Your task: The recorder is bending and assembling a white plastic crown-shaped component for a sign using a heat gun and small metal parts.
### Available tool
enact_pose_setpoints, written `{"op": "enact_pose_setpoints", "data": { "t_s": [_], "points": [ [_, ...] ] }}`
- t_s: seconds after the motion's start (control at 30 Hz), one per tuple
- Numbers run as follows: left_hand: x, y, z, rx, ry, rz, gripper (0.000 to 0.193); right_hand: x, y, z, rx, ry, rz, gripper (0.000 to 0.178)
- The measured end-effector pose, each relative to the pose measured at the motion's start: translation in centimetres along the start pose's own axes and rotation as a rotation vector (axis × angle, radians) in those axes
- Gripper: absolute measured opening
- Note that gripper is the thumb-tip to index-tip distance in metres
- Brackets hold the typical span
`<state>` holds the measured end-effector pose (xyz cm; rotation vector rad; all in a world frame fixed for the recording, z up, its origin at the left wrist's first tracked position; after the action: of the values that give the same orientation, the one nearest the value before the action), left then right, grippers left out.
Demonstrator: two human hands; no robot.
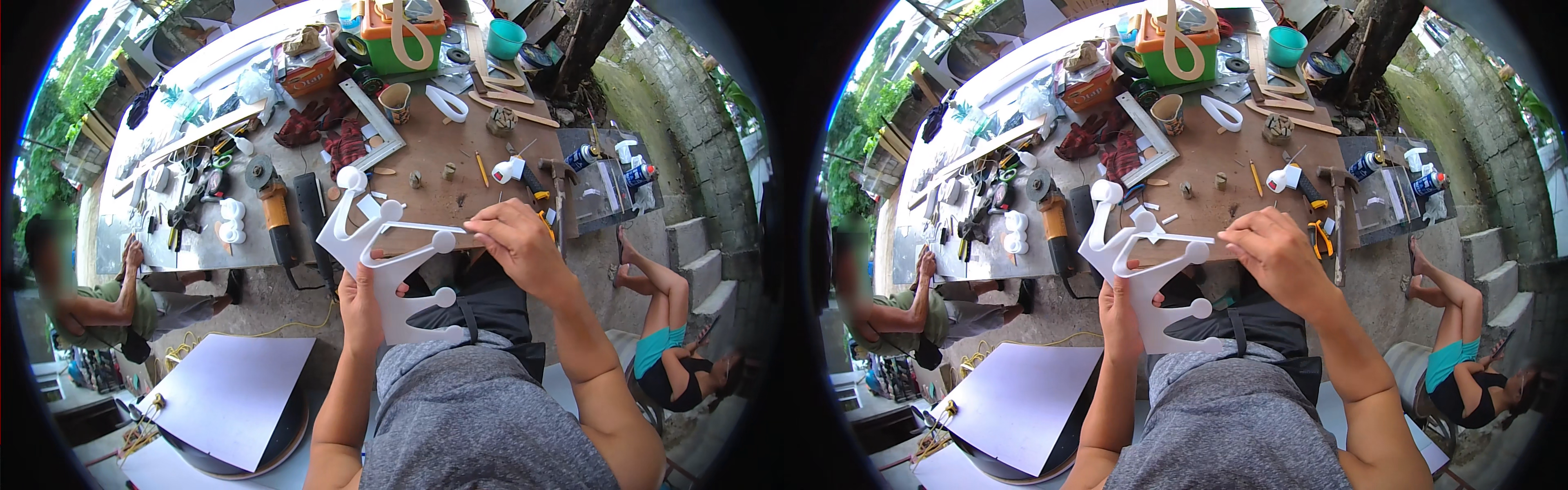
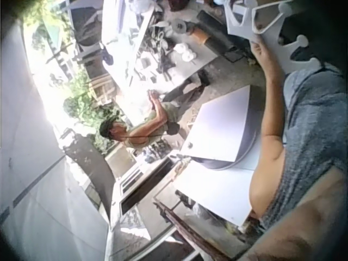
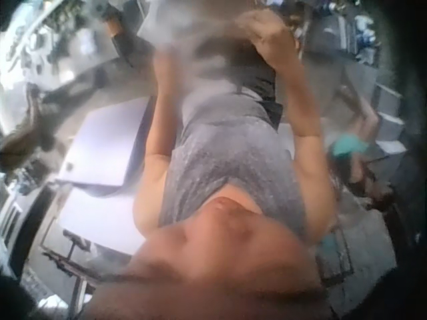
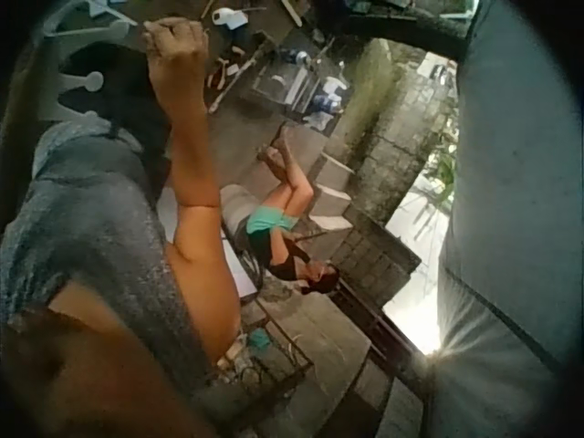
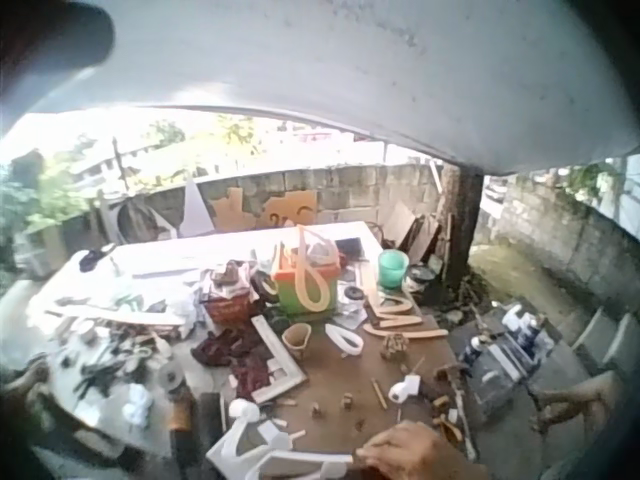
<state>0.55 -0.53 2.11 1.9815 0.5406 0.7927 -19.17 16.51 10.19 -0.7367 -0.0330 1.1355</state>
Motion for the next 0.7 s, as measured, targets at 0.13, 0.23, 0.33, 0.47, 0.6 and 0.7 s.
{"op": "enact_pose_setpoints", "data": {
  "t_s": [0.13, 0.23, 0.33, 0.47, 0.6, 0.7],
  "points": [
    [-0.5, -0.1, 0.2, 0.1, 0.114, 0.071, 0.038, 0.3, 0.3, 0.7, 0.018, 0.011, -0.022, 0.022],
    [-0.4, 0.0, 0.7, 0.101, 0.108, 0.097, 0.038, 0.2, 0.2, 0.5, -0.043, -0.033, -0.152, 0.025],
    [-0.7, -0.8, 2.4, 0.165, 0.076, 0.032, 0.035, -0.5, -0.4, -0.2, -0.115, 0.032, -0.197, 0.029],
    [-0.2, 0.0, 6.9, 0.149, 0.098, -0.108, 0.033, -0.3, 0.4, -5.0, -0.348, -0.004, -0.276, 0.032],
    [0.8, 0.5, 13.0, 0.127, 0.2, -0.169, 0.03, -0.6, -1.1, -12.9, -0.443, -0.175, -0.256, 0.021],
    [1.9, 1.5, 15.6, 0.12, 0.263, -0.286, 0.027, -2.2, -2.2, -20.0, -0.582, -0.24, -0.318, 0.03]
  ]
}}
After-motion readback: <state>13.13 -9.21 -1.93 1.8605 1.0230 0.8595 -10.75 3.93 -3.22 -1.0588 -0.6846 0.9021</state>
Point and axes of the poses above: each hand's wrist, its own x-axis away from the middle knuckle, its own z-axis out of the back of the hand, y = z × x, the point moved 2 cm from there along -x, towards the middle knuckle
